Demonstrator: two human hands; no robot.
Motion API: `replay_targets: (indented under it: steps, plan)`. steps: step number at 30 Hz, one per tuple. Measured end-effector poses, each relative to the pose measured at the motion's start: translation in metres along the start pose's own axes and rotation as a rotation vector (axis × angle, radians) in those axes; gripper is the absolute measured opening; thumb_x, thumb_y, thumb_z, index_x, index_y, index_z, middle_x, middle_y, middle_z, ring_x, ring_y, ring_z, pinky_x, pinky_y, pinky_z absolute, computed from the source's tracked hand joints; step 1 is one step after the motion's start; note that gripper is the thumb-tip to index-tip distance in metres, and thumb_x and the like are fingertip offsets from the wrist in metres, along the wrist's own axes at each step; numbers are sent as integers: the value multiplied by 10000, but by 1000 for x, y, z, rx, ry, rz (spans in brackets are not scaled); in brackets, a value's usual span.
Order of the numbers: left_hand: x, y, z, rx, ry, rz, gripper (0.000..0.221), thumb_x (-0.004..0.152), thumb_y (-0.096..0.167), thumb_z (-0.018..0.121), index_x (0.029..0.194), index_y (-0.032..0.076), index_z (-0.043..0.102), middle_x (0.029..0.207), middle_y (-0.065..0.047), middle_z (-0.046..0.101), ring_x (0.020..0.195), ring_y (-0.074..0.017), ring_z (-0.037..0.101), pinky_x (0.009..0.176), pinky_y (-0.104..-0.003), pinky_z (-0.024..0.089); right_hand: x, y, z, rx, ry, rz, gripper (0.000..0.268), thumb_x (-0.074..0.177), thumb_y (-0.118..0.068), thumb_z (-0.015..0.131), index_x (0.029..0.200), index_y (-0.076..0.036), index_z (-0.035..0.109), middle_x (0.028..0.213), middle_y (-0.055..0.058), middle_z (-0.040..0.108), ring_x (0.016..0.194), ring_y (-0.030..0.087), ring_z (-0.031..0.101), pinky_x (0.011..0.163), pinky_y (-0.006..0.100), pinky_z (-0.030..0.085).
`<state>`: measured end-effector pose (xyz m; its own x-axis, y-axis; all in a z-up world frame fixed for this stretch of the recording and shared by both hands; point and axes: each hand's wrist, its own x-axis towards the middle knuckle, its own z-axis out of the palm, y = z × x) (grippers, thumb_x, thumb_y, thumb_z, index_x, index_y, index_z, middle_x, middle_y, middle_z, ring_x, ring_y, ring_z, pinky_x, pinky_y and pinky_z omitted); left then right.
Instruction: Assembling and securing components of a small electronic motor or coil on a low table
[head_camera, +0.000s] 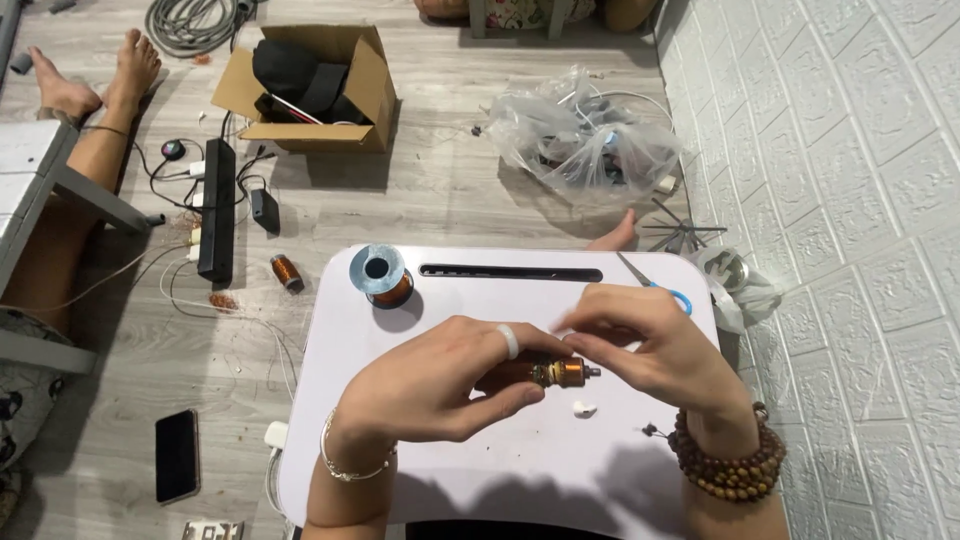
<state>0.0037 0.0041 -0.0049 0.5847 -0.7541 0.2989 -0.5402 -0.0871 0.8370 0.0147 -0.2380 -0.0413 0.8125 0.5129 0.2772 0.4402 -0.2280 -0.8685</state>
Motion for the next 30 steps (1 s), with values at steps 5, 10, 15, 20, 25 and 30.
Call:
replay_targets:
  steps: [5, 10, 15, 20, 25, 30]
  plan:
    - [5, -1, 1, 127, 21, -73, 249, 898, 106, 624, 1129, 40, 559, 666, -37, 693, 442, -154, 564, 420, -267, 402, -5, -19, 9, -213, 214, -96, 37, 801, 15, 710, 820, -17, 711, 636, 7, 644, 459, 57, 401, 415, 192, 288]
    - [9, -11, 1, 166, 156, -59, 246, 906, 83, 629, 1115, -12, 544, 676, -49, 674, 472, -154, 529, 422, -281, 380, -23, -18, 14, -254, 286, -147, 54, 783, -15, 725, 831, -36, 712, 583, -10, 598, 467, 59, 391, 413, 188, 284]
    - [9, -3, 1, 115, 329, -45, 226, 891, 47, 647, 1102, -22, 603, 654, -33, 640, 489, -99, 459, 440, -242, 340, -19, -30, 18, -300, 188, -106, 31, 746, -18, 727, 756, -37, 705, 560, 6, 647, 438, 86, 477, 393, 217, 332]
    - [5, -2, 0, 190, 370, -45, 254, 884, 64, 682, 1115, -7, 600, 654, -13, 628, 495, -100, 475, 445, -234, 354, -17, -20, 13, -116, 271, -75, 55, 778, -5, 701, 812, -34, 734, 549, -2, 620, 418, 54, 335, 398, 201, 214]
    - [4, 4, 3, 224, 278, -53, 278, 896, 99, 660, 1146, -6, 598, 790, -54, 702, 553, -128, 594, 470, -244, 464, -28, -22, 16, -229, 439, -128, 87, 760, 37, 726, 841, 9, 711, 615, 41, 665, 412, 45, 368, 393, 177, 247]
    - [1, 14, 4, 160, 205, -18, 271, 900, 81, 648, 1148, -2, 580, 877, -74, 724, 632, -139, 642, 520, -251, 501, -32, -28, 14, -260, 503, -126, 106, 745, 82, 742, 835, 49, 698, 597, 54, 627, 438, 56, 362, 427, 188, 246]
